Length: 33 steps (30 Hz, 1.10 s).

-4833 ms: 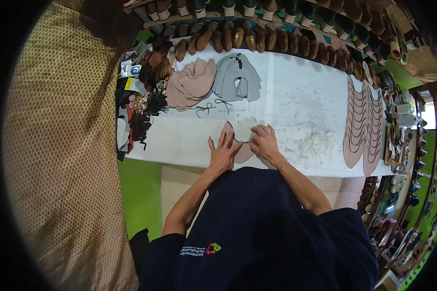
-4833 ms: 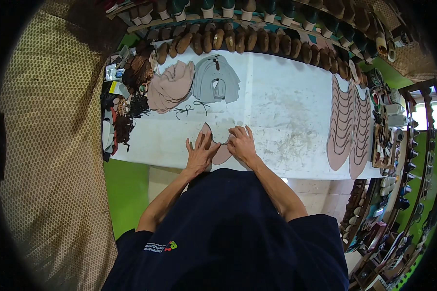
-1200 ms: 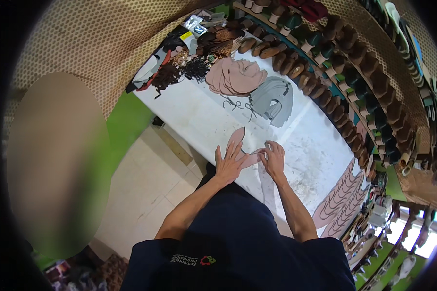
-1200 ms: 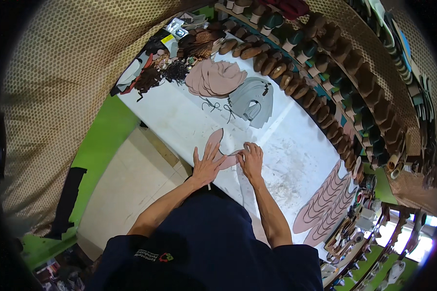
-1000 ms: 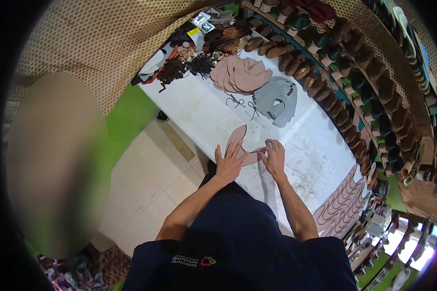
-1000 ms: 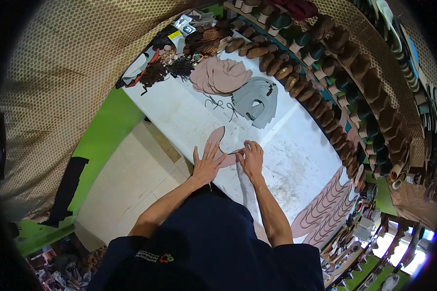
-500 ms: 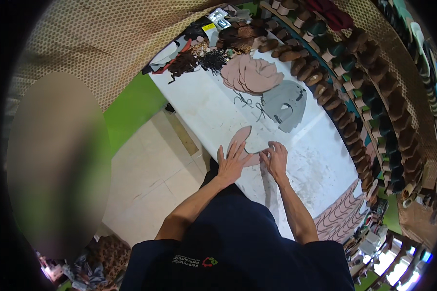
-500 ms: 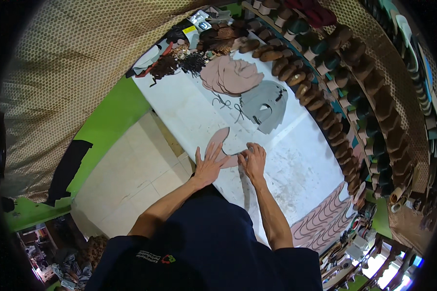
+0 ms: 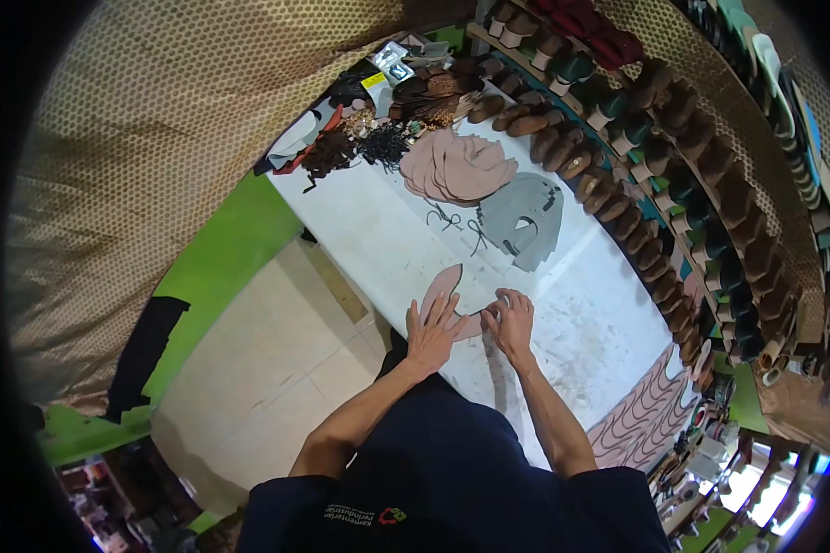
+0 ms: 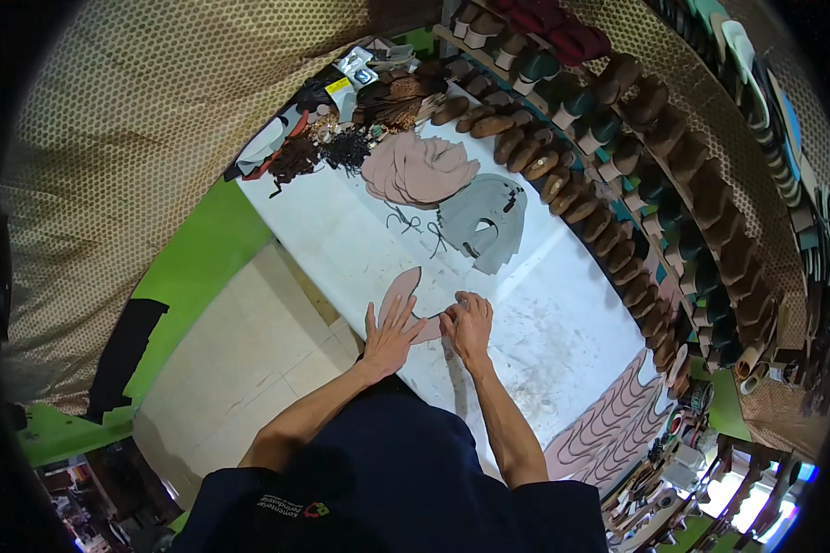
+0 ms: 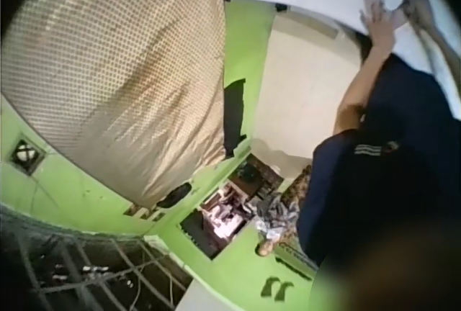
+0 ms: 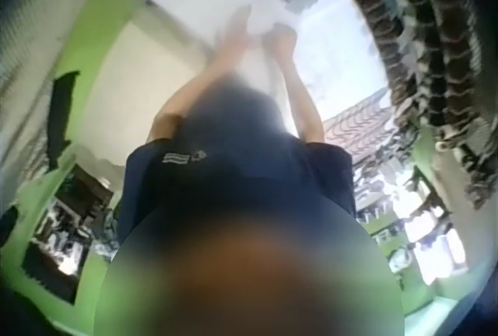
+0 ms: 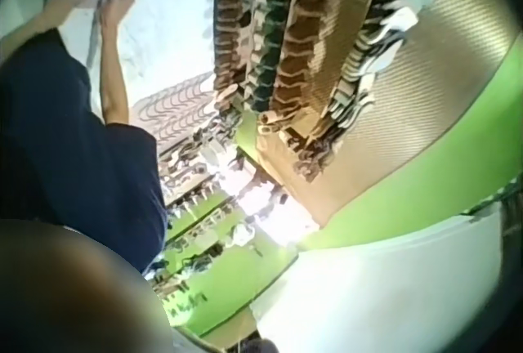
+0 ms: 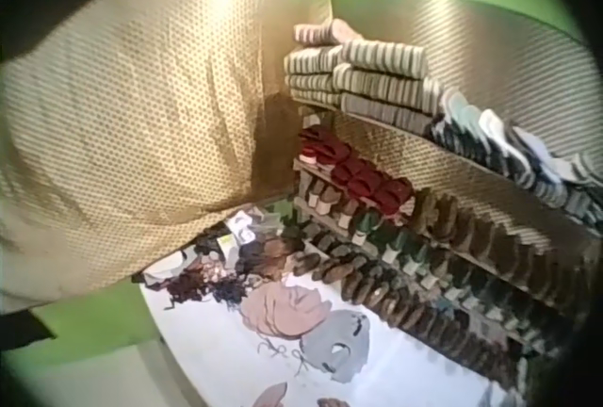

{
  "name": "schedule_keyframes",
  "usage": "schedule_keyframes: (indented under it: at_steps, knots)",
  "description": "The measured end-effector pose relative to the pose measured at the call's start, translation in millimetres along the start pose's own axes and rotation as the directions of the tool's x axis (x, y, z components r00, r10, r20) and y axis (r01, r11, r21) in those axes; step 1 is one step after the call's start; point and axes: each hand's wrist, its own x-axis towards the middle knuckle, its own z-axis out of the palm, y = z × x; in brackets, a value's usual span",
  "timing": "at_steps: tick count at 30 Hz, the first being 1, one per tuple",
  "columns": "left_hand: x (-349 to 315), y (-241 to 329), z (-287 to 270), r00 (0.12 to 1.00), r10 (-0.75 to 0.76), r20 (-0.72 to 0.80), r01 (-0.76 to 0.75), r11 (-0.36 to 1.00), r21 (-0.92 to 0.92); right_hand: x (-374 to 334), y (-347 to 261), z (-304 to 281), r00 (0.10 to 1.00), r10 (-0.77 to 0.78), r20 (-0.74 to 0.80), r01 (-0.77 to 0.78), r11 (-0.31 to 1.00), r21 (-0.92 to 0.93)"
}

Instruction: Applying adhesive to shoe components on a factory workbench.

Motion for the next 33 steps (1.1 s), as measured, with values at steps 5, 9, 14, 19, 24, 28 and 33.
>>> schedule_keyframes:
  at_steps: [5,9,14,19,24,28,33]
  knots:
    - [3,-4,-4,1.000,0.009,0.030,-0.009,1.000,0.013,0,0,3,1.000,0.028,0.000,-0.028,0.999,0.028]
    - [4,-6,-3,1.000,0.023,-0.016,-0.023,1.000,0.004,0,-1,3,0.999,0.050,0.002,-0.050,0.998,0.040]
    - [6,-7,-6,0.999,0.027,0.036,-0.026,1.000,-0.015,-1,0,4,0.998,0.061,0.007,-0.062,0.997,0.050]
    - [9,-8,-3,0.999,0.051,0.016,-0.052,0.999,0.016,-1,1,3,0.999,0.047,0.011,-0.047,0.998,0.029]
    - [17,-5,-7,0.997,0.062,0.036,-0.063,0.998,0.028,-2,2,2,0.999,0.054,-0.010,-0.053,0.996,0.071]
    - [21,-4,-10,0.995,0.078,0.066,-0.077,0.997,-0.014,-3,6,2,0.998,0.061,-0.019,-0.059,0.994,0.094]
    - [18,-6,-3,0.995,0.091,0.040,-0.091,0.996,0.012,-1,4,0,0.998,0.069,0.000,-0.069,0.994,0.089]
